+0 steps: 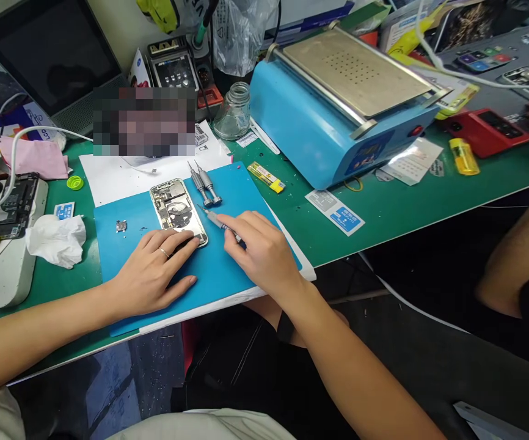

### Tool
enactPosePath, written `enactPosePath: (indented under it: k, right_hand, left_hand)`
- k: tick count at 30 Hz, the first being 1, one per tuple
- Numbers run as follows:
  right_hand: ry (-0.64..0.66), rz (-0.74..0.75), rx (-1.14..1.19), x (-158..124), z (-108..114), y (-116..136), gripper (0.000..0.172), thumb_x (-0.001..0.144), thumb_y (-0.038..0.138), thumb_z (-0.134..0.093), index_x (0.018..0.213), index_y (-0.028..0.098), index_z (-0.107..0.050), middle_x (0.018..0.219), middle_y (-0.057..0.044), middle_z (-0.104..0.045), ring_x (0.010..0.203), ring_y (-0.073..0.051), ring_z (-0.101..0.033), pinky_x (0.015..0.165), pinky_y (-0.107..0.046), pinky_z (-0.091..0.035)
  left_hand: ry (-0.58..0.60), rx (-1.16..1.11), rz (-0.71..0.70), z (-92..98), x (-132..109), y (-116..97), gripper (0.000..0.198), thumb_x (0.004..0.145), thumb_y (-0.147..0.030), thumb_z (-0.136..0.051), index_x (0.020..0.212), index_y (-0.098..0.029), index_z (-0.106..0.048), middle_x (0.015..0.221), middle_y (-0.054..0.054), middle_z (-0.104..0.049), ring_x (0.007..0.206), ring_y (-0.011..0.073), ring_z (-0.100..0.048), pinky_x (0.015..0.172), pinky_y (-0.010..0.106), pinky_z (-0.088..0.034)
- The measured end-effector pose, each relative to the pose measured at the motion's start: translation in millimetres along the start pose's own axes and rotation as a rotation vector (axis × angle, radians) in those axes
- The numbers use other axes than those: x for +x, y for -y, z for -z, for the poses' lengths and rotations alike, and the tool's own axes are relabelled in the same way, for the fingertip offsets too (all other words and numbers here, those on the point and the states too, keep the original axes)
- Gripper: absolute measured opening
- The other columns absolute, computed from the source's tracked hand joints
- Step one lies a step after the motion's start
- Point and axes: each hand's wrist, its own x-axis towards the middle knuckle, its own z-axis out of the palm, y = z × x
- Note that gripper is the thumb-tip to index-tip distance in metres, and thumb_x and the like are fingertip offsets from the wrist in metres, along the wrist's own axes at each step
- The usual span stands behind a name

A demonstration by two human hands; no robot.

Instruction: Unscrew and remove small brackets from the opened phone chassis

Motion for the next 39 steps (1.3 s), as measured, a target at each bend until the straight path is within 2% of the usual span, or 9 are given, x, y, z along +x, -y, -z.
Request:
enactPosePath:
  k: [5, 10, 14, 18, 22, 26, 30, 34, 39]
  right_hand:
    - [-0.118, -0.252, 0.181, 2, 7, -3, 0.026, 0.097, 0.023, -0.056, 0.111, 0.025, -0.078, 0.087, -0.004, -0.073, 0.074, -0.017, -0.067, 0.068, -0.032, -0.057]
    - [-0.164, -0.511, 0.355, 4, 7, -12, 0.021, 0.091, 0.027, -0.064, 0.104, 0.026, -0.081, 0.079, -0.001, -0.070, 0.060, -0.013, -0.058, 0.050, -0.027, -0.045]
    - [-0.204, -0.638, 0.545, 5, 1, -21, 0.019, 0.089, 0.025, -0.064, 0.099, 0.024, -0.081, 0.068, 0.001, -0.066, 0.058, -0.012, -0.055, 0.053, -0.025, -0.045]
    - [-0.345, -0.676, 0.762, 2, 5, -25, 0.015, 0.087, 0.021, -0.063, 0.088, 0.023, -0.079, 0.064, 0.002, -0.060, 0.059, -0.011, -0.054, 0.056, -0.025, -0.043]
    - [-0.501, -0.565, 0.544, 1, 32, -18, 0.009, 0.087, 0.025, -0.068, 0.089, 0.027, -0.077, 0.072, -0.001, -0.063, 0.058, -0.015, -0.056, 0.054, -0.030, -0.041]
    - [-0.371, -0.341, 0.139, 12, 50, -13, 0.012, 0.094, 0.028, -0.063, 0.096, 0.030, -0.075, 0.087, -0.005, -0.072, 0.067, -0.022, -0.064, 0.061, -0.038, -0.047]
    - [-0.184, -0.021, 0.009, 28, 42, -16, 0.014, 0.093, 0.019, -0.061, 0.100, 0.027, -0.071, 0.079, -0.003, -0.072, 0.064, -0.019, -0.066, 0.059, -0.035, -0.050]
    - [-0.156, 0.092, -0.048, 34, 26, -21, 0.021, 0.095, 0.019, -0.060, 0.111, 0.030, -0.067, 0.083, -0.002, -0.072, 0.072, -0.022, -0.066, 0.068, -0.038, -0.053]
    - [-0.158, 0.105, 0.020, 23, 6, -31, 0.065, 0.091, 0.025, -0.070, 0.149, 0.032, -0.041, 0.096, -0.004, -0.072, 0.081, -0.023, -0.069, 0.075, -0.040, -0.058]
  left_hand:
    - [0.014, -0.028, 0.010, 0.5, 1, 1, 0.054, 0.104, -0.041, -0.048, 0.148, -0.009, -0.048, 0.146, 0.018, -0.056, 0.125, 0.0326, -0.053, 0.107, 0.049, -0.042]
    - [-0.010, -0.084, 0.031, 2.5, 1, 3, 0.051, 0.104, -0.041, -0.049, 0.146, -0.012, -0.049, 0.141, 0.017, -0.058, 0.123, 0.0305, -0.055, 0.103, 0.048, -0.044]
    - [-0.052, -0.083, 0.041, 5.0, 4, 6, 0.045, 0.104, -0.039, -0.052, 0.140, -0.013, -0.053, 0.133, 0.016, -0.061, 0.114, 0.0284, -0.057, 0.096, 0.046, -0.046]
    - [-0.078, -0.072, 0.039, 5.4, 8, 7, 0.041, 0.103, -0.038, -0.052, 0.136, -0.014, -0.056, 0.127, 0.015, -0.063, 0.110, 0.0270, -0.058, 0.093, 0.044, -0.048]
    - [-0.062, -0.088, 0.018, 3.3, 8, 7, 0.040, 0.104, -0.036, -0.052, 0.137, -0.015, -0.057, 0.127, 0.014, -0.064, 0.110, 0.0259, -0.059, 0.095, 0.044, -0.048]
    - [-0.021, -0.075, -0.004, 1.1, 7, 6, 0.046, 0.104, -0.038, -0.051, 0.143, -0.014, -0.055, 0.134, 0.016, -0.062, 0.117, 0.0274, -0.058, 0.098, 0.046, -0.048]
    - [-0.014, -0.059, -0.017, -0.1, 5, 6, 0.046, 0.105, -0.040, -0.048, 0.141, -0.012, -0.057, 0.135, 0.017, -0.062, 0.117, 0.0280, -0.057, 0.098, 0.045, -0.049]
    - [-0.003, -0.058, -0.033, -1.3, 3, 5, 0.048, 0.105, -0.041, -0.046, 0.140, -0.010, -0.057, 0.137, 0.018, -0.061, 0.117, 0.0288, -0.057, 0.097, 0.046, -0.049]
    - [0.012, -0.064, -0.033, -1.3, 2, 4, 0.049, 0.104, -0.041, -0.047, 0.140, -0.009, -0.057, 0.136, 0.019, -0.061, 0.117, 0.0294, -0.057, 0.097, 0.046, -0.049]
